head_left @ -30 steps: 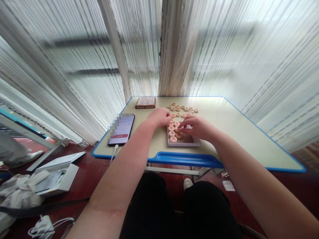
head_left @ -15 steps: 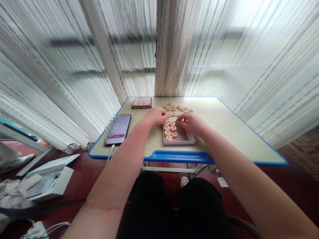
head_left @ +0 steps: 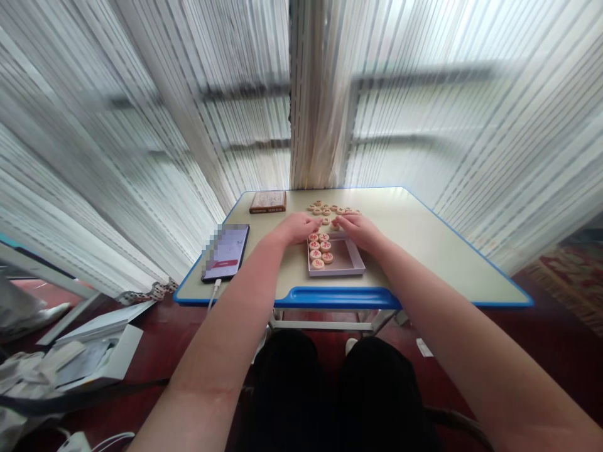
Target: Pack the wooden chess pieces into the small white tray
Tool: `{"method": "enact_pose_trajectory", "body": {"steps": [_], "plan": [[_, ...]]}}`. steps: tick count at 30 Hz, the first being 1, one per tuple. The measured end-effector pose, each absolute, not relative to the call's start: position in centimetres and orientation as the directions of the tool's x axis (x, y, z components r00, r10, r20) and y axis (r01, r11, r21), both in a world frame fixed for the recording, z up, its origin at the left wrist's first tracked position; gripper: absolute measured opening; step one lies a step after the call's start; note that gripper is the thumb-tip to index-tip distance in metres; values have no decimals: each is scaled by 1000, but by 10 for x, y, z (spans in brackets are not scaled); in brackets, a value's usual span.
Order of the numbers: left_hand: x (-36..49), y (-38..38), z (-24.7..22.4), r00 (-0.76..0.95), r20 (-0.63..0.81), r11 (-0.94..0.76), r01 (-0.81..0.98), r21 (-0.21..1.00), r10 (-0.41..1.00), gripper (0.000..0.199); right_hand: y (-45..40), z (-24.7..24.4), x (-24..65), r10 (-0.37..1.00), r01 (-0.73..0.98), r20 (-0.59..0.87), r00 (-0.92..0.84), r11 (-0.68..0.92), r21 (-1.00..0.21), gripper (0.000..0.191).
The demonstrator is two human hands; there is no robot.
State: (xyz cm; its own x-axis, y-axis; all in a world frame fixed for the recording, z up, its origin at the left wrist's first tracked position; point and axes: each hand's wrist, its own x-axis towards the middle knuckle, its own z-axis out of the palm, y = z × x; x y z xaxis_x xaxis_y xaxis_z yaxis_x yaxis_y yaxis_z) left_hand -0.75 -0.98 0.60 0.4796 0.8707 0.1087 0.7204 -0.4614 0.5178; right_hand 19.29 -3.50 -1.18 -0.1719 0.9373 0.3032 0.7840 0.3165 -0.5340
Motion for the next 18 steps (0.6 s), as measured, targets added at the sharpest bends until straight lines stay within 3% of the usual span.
{"method": "enact_pose_trajectory", "body": {"steps": [8, 14, 18], "plan": [[-9, -11, 7, 506, 108, -495, 739, 456, 856, 49, -30, -16, 198, 924, 825, 315, -218, 347, -447, 44], [-9, -9, 4, 471, 88, -445, 736, 510, 878, 53, -34, -11, 196, 943, 850, 232, -239, 318, -420, 47], [-9, -10, 6, 452, 159, -470, 749, 467, 878, 54, -33, -11, 196, 936, 854, 250, -248, 333, -399, 50]]}}
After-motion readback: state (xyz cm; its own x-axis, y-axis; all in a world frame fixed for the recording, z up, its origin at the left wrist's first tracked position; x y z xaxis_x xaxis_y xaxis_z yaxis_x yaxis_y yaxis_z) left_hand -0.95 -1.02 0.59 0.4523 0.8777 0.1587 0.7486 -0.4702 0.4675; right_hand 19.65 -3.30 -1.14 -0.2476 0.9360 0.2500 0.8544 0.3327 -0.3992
